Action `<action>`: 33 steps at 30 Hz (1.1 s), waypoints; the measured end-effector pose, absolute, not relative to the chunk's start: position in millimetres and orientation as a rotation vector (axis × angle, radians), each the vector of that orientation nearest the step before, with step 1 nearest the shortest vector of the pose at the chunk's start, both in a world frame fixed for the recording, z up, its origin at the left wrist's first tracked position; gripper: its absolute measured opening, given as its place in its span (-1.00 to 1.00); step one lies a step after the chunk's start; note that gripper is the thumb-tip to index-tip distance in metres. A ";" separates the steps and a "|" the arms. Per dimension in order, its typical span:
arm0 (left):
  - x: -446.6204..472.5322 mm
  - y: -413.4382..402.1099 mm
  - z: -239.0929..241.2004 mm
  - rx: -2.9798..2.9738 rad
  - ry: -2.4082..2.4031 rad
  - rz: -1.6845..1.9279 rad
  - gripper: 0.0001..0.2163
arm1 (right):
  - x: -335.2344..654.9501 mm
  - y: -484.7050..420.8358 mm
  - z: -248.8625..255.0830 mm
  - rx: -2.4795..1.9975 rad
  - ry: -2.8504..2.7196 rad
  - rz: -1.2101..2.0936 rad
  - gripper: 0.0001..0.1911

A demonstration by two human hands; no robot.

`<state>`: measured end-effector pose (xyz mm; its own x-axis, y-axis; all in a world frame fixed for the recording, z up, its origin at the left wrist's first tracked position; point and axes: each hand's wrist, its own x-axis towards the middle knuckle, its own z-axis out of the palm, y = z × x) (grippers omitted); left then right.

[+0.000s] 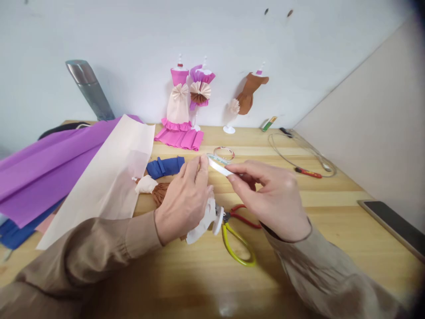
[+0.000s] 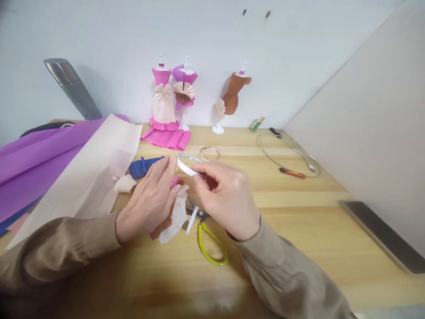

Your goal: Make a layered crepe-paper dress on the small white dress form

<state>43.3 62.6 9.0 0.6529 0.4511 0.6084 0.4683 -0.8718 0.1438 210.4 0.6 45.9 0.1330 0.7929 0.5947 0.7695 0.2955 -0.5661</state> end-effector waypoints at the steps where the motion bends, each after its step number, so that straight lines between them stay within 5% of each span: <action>1: 42.6 61.9 9.2 -2.794 -0.771 -1.024 -0.53 | 211.3 0.7 45.3 -1.446 -1.619 0.029 -0.84; 5: 36.1 66.7 18.4 -2.862 -0.729 -1.191 -0.60 | 226.4 3.6 41.7 -1.371 -1.577 0.194 -0.86; 14: 31.6 76.6 34.5 -3.360 -1.230 -2.462 -0.87 | 246.0 17.6 38.2 -1.215 -1.439 0.663 -0.92; 19: 34.2 77.6 33.8 -3.162 -1.384 -3.155 -0.86 | 255.2 22.7 25.7 -1.136 -1.425 0.746 -0.93; 21: 33.0 81.6 36.7 -3.092 -1.538 -3.117 -0.83 | 261.4 25.1 18.8 -1.075 -1.426 0.778 -0.92; 25: 30.8 83.7 35.4 -3.302 -1.687 -2.485 -0.73 | 265.5 28.6 12.6 -0.975 -1.457 0.786 -0.91; 33: 27.4 70.8 24.3 -3.168 -0.899 -1.734 -0.62 | 249.6 24.1 19.1 -1.157 -1.516 0.428 -0.93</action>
